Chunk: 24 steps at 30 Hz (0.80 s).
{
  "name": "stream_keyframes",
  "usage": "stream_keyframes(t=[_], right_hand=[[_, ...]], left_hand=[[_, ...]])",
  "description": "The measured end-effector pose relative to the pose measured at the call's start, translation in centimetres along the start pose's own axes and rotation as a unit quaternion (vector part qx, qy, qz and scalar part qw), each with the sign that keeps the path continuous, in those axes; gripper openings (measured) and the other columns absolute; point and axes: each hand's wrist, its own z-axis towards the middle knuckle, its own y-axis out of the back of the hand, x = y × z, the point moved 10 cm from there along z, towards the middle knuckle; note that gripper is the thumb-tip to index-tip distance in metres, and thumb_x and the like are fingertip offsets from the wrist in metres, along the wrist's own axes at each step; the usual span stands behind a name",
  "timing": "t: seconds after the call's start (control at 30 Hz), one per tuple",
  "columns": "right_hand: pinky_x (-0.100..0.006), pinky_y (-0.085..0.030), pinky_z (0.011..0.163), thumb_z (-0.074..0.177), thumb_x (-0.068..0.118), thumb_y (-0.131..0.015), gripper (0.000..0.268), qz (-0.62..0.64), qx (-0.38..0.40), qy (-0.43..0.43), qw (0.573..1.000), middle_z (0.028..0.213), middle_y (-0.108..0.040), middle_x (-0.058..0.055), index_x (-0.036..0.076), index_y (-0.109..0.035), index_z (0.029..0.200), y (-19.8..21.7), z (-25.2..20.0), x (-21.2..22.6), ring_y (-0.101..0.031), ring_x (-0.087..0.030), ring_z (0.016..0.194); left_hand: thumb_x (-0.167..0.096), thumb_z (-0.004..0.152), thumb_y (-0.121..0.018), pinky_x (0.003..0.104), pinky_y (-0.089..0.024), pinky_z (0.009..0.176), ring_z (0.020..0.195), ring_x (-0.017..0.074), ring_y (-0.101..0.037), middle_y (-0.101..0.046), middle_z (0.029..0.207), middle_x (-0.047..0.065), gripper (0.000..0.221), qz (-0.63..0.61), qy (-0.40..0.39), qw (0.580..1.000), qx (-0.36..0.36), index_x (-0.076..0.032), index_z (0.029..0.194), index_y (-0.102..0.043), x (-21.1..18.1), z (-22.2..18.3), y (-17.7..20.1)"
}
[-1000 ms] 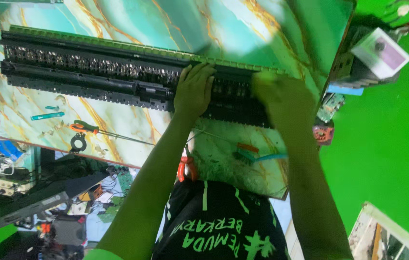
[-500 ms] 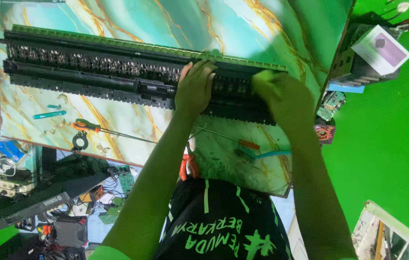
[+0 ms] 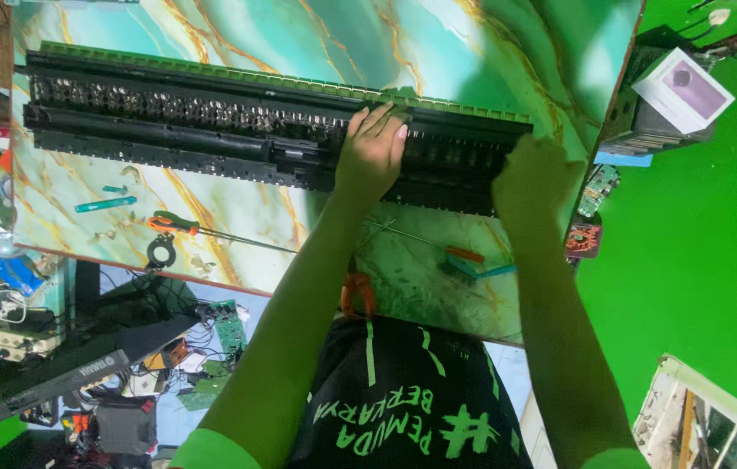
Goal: The person wipes the internal frame and individual keys of a disassembled electronic keyboard using a yellow sponge, handling the sponge and keyboard parts by hand.
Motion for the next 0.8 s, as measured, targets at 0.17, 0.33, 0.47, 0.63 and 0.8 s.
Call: stream_keyframes(t=[0.17, 0.33, 0.47, 0.63, 0.8], right_hand=[[-0.051, -0.052, 0.095, 0.084, 0.018, -0.071, 0.030, 0.191, -0.089, 0.176, 0.961, 0.113, -0.066, -0.019, 0.004, -0.067, 0.111, -0.1, -0.2, 11.5, -0.062, -0.041, 0.113], [-0.047, -0.056, 0.091, 0.093, 0.011, -0.070, 0.030, 0.464, -0.119, 0.163, 0.862, 0.116, -0.066, -0.018, 0.005, -0.062, 0.121, 1.4, -0.9, 13.0, -0.066, -0.040, 0.106], [-0.051, -0.053, 0.074, 0.090, 0.010, -0.072, 0.047, 0.282, -0.198, -0.018, 0.939, 0.118, -0.062, -0.028, -0.001, -0.058, 0.133, 2.3, -3.2, 3.4, -0.063, -0.044, 0.095], [-0.051, -0.054, 0.078, 0.097, 0.008, -0.065, 0.024, 0.144, -0.199, -0.072, 0.967, 0.113, -0.063, -0.021, 0.002, -0.057, 0.119, -0.3, -2.8, 0.6, -0.063, -0.041, 0.102], [-0.053, -0.051, 0.084, 0.092, 0.010, -0.067, 0.026, 0.235, -0.084, 0.018, 0.968, 0.112, -0.058, -0.025, 0.001, -0.059, 0.116, -2.2, -0.9, 11.0, -0.059, -0.045, 0.103]], left_hand=[[-0.019, 0.111, -0.041, 0.055, -0.035, 0.117, 0.129, 0.0388, -0.060, -0.066, 0.133, 0.022, 0.036, -0.148, 0.042, 0.987, 0.046, 0.000, 0.134, -0.061, 1.5, -0.1, 0.5], [-0.030, 0.108, -0.043, 0.037, -0.019, 0.131, 0.151, 0.0236, -0.043, -0.053, 0.157, 0.008, 0.047, 0.268, -0.112, 0.949, 0.118, -0.012, 0.152, -0.044, 0.6, -0.1, -0.2], [-0.041, 0.110, -0.054, 0.060, -0.021, 0.132, 0.161, 0.0394, -0.031, -0.038, 0.169, 0.022, 0.062, -0.115, 0.051, 0.986, 0.111, -0.013, 0.163, -0.034, 2.7, -1.5, 3.2], [-0.061, 0.079, -0.076, 0.068, -0.009, 0.118, 0.152, 0.0400, -0.020, -0.028, 0.163, 0.022, 0.103, 0.169, 0.023, 0.965, 0.196, -0.010, 0.157, -0.032, 3.6, -2.0, 5.0], [-0.068, 0.074, -0.079, 0.065, -0.009, 0.124, 0.154, 0.0337, -0.027, -0.035, 0.164, 0.013, 0.115, 0.142, 0.023, 0.964, 0.226, -0.006, 0.159, -0.031, 5.3, -1.9, 5.3]])
